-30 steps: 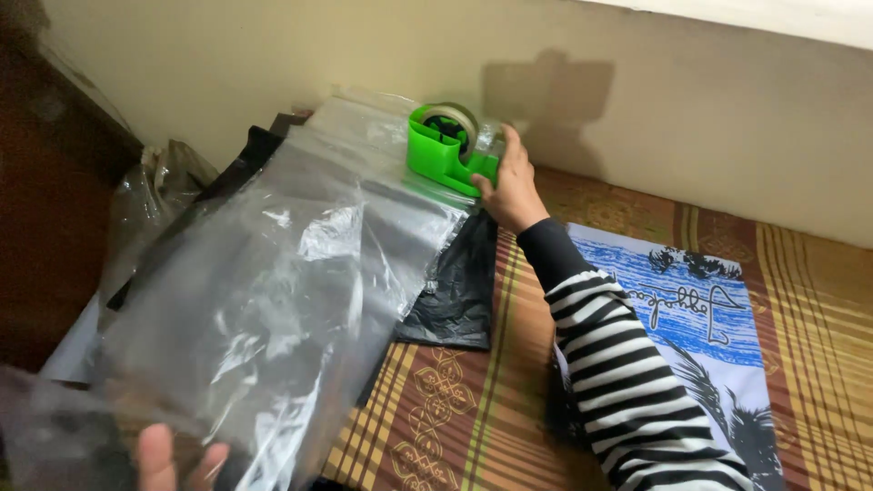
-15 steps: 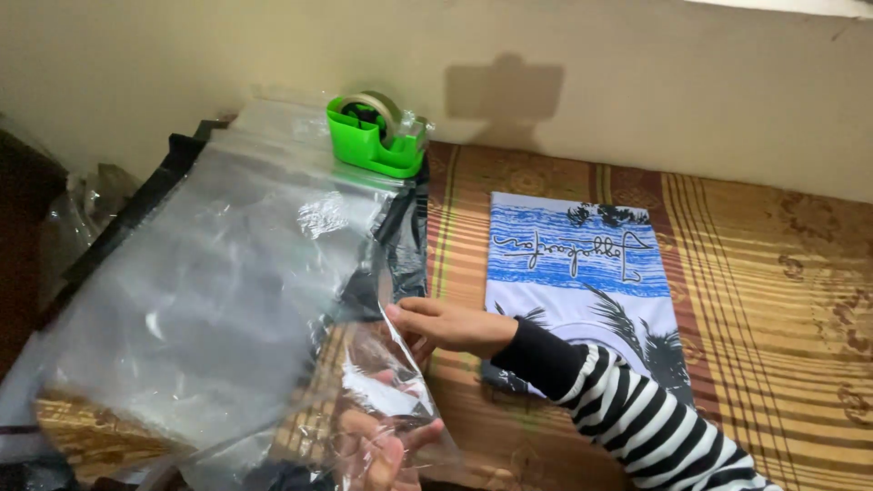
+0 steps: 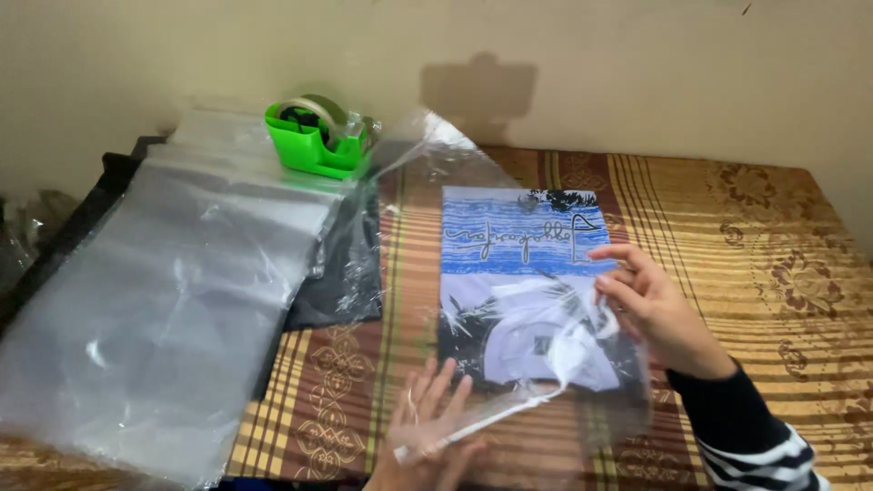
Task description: Folding a t-shirt and sealing it inside a clear plastic bag using tape.
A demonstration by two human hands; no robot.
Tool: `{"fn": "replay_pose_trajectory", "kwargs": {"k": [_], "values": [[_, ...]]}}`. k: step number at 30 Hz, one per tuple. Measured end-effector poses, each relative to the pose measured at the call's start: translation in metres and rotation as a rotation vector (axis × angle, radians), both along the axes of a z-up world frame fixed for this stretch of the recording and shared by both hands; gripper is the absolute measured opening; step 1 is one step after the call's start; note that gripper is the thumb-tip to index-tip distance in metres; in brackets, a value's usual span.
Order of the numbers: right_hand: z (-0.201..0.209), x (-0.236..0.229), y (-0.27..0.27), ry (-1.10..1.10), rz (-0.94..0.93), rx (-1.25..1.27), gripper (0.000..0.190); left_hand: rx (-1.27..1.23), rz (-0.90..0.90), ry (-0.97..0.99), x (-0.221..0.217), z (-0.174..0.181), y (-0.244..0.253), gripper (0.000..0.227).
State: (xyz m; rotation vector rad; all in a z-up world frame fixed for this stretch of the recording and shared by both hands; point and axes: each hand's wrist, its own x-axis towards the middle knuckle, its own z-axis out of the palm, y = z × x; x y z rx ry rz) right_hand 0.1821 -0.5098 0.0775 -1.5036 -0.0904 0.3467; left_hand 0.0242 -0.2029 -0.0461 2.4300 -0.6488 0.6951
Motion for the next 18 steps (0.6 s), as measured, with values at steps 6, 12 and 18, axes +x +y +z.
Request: {"fn": "replay_pose_trajectory", "kwargs": {"k": [6, 12, 18], "values": [[-0.025, -0.024, -0.079, 0.165, -0.214, -0.253, 0.034, 0.128, 0.034, 0.366, 0.027, 0.023, 0.041, 0.089], [-0.034, -0.046, -0.074, 0.422, -0.127, -0.504, 0.039, -0.607, -0.026, 1.008, 0.052, 0.083, 0.043, 0.082], [-0.025, -0.041, -0.076, 0.339, 0.184, -0.752, 0.03, -0.228, -0.078, 0.871, 0.1, 0.061, 0.028, 0.071]]}}
